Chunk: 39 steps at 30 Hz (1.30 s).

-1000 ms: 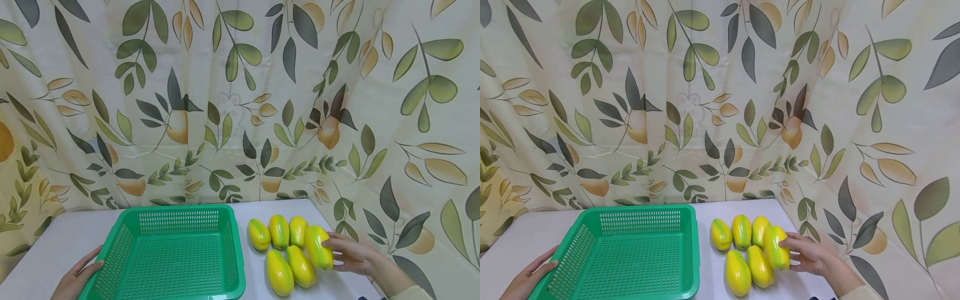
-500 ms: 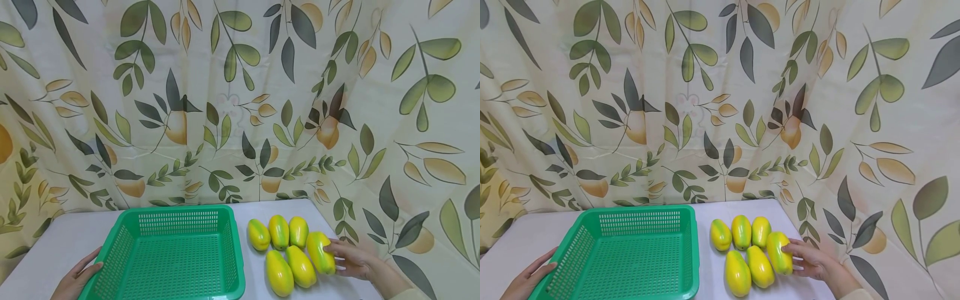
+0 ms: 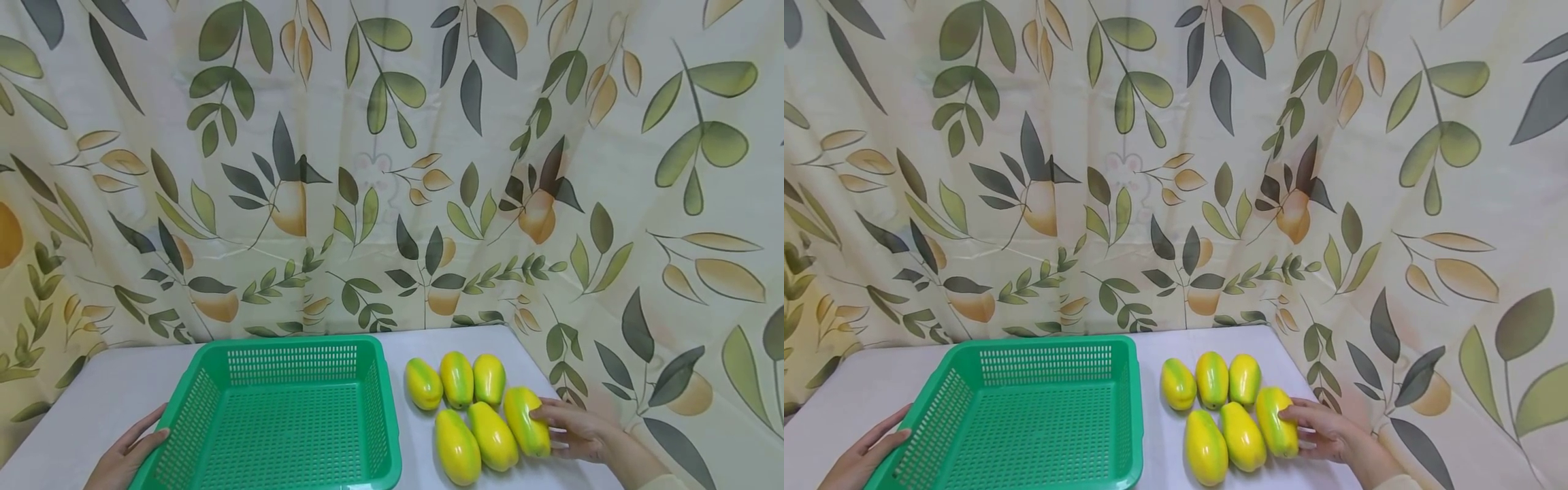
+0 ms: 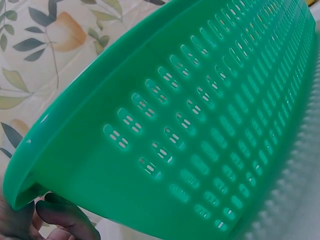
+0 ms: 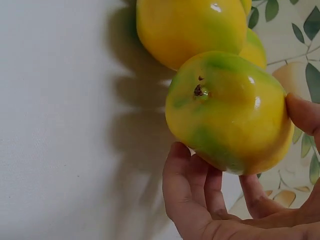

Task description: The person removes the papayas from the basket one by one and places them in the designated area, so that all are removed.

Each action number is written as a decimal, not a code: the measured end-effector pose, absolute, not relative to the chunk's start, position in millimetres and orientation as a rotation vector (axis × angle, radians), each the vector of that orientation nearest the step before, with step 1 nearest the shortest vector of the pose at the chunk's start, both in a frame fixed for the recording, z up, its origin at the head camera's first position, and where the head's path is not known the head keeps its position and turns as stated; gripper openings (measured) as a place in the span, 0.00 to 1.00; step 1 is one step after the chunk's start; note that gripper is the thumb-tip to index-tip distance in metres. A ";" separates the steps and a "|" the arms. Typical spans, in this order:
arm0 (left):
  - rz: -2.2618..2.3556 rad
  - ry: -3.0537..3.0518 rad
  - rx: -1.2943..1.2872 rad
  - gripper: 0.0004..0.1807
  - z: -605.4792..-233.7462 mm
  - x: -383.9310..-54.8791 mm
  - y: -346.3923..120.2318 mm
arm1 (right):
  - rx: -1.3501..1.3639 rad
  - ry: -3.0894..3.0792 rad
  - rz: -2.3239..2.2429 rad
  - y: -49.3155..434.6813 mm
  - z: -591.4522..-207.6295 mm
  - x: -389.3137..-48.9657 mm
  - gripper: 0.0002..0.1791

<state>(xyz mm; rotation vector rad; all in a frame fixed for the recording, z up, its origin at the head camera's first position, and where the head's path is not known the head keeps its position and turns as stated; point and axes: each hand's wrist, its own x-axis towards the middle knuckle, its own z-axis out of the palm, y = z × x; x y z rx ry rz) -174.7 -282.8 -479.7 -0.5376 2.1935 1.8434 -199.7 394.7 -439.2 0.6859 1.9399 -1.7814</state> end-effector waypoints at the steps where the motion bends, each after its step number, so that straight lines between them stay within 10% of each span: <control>1: 1.835 2.197 -0.535 0.45 -479.2 -175.2 -282.7 | 0.694 1.939 -1.777 395.0 -440.1 -199.7 0.43; 14: 1.879 2.170 -0.547 0.32 -482.1 -175.1 -282.0 | 0.731 1.946 -1.745 396.6 -449.5 -201.3 0.45; 23: 1.867 2.173 -0.550 0.42 -480.4 -176.9 -281.6 | 0.724 1.949 -1.729 394.4 -454.1 -200.1 0.45; 31: 1.885 2.177 -0.544 0.22 -481.5 -175.5 -281.5 | 0.736 1.936 -1.753 393.2 -455.1 -198.6 0.45; 39: 1.837 2.208 -0.545 0.35 -482.4 -176.2 -285.3 | 0.726 1.964 -1.737 392.6 -456.2 -199.3 0.45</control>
